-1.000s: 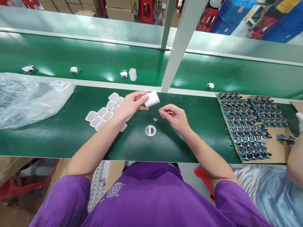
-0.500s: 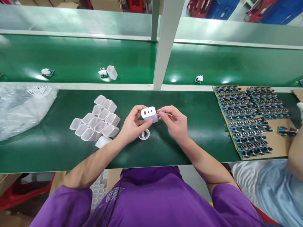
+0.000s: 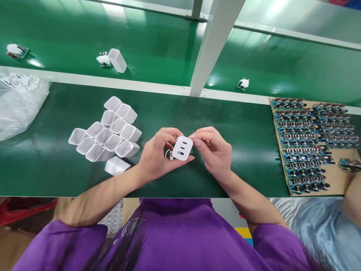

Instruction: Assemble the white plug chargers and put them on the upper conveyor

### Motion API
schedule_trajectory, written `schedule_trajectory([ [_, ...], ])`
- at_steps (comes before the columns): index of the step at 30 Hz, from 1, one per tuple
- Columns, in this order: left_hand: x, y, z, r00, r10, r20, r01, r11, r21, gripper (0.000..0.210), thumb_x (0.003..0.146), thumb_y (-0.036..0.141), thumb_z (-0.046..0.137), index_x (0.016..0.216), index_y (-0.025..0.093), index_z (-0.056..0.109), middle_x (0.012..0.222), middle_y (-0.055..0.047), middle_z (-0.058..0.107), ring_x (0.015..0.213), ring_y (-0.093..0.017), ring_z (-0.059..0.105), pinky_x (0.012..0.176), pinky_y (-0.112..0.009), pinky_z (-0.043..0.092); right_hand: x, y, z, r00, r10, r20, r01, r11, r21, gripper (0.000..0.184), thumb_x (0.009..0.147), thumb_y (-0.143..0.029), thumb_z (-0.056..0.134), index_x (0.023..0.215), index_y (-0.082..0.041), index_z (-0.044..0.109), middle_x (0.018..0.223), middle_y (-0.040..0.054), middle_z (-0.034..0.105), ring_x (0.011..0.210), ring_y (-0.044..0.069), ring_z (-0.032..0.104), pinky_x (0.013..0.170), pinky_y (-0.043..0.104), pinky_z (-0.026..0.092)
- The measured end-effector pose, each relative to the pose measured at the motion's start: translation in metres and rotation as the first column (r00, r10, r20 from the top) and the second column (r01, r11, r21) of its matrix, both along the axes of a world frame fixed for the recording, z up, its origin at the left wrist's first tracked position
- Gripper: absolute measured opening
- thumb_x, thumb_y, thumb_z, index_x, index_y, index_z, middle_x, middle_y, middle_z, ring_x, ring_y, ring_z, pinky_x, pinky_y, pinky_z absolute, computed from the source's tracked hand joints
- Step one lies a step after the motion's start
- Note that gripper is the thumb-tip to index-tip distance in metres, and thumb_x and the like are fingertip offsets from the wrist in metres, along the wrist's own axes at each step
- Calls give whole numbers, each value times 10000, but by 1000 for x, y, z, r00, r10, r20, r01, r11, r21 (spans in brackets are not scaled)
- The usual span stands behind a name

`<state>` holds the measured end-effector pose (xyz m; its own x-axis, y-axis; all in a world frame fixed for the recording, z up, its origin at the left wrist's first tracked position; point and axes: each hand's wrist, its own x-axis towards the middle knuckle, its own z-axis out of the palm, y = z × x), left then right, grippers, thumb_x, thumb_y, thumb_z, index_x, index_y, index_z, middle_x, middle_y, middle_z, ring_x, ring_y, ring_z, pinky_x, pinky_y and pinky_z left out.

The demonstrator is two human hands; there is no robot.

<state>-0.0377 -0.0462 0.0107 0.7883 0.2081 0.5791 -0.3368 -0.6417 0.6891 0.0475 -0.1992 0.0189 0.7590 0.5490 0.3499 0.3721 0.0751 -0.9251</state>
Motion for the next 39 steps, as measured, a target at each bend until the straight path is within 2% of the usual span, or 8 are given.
schedule_trajectory([
  [4,-3,-1,2,996,-18,-87,10,997,-82,530,693,426,836,946,243,408,979,14,651,842,-118,696,563,-186,557,-1,1,0,1000,-7,18,7,1000,10,89,932,-263,629,919,-242,715,913,23,678,806,143,658,691,300,585],
  [8,-5,-3,5,956,-106,-273,24,958,-287,530,765,413,778,1143,237,453,1073,-34,680,906,-151,719,593,-195,577,0,0,1,990,-87,114,87,996,7,91,916,-209,641,923,-248,723,890,10,683,782,136,654,682,297,579],
  [10,-5,-4,6,932,-149,-330,38,947,-320,536,785,422,755,1209,236,485,1086,-40,694,883,-147,721,591,-186,572,0,0,2,972,-130,198,136,990,-18,99,909,-194,647,920,-246,730,882,10,690,757,130,646,656,287,572],
  [16,-3,-5,7,932,-126,-339,28,959,-282,489,782,449,748,1178,234,559,1081,-14,720,838,-125,720,616,-180,584,0,2,3,894,-169,414,189,982,-6,128,884,-132,658,915,-233,729,850,9,708,726,126,653,610,271,559],
  [23,-4,-4,2,937,-40,-346,-24,984,-179,548,745,574,744,1133,228,572,992,-13,743,820,-155,738,649,-238,607,0,2,1,817,-188,545,226,974,-2,142,875,-111,656,921,-228,723,839,7,706,690,121,656,591,264,568],
  [31,-2,8,-7,960,33,-278,-47,998,-44,570,672,538,824,1098,248,581,889,-5,769,684,-158,733,589,-244,591,0,1,-9,742,-73,666,133,990,-40,374,883,-69,609,1194,-269,669,930,37,697,823,183,682,699,317,601],
  [34,-2,10,-4,951,-9,-309,-23,995,-101,592,654,542,834,1097,241,584,897,-9,769,690,-155,729,607,-248,592,1,1,-7,785,-71,615,107,994,-22,385,881,-74,613,1198,-281,679,934,44,686,820,186,676,686,327,596],
  [39,0,8,3,925,-109,-364,12,966,-257,572,664,559,816,1067,213,605,822,4,767,609,-117,679,564,-220,556,0,3,-2,943,-61,327,63,998,4,280,901,-117,631,1086,-296,740,919,14,667,814,130,655,693,276,577],
])
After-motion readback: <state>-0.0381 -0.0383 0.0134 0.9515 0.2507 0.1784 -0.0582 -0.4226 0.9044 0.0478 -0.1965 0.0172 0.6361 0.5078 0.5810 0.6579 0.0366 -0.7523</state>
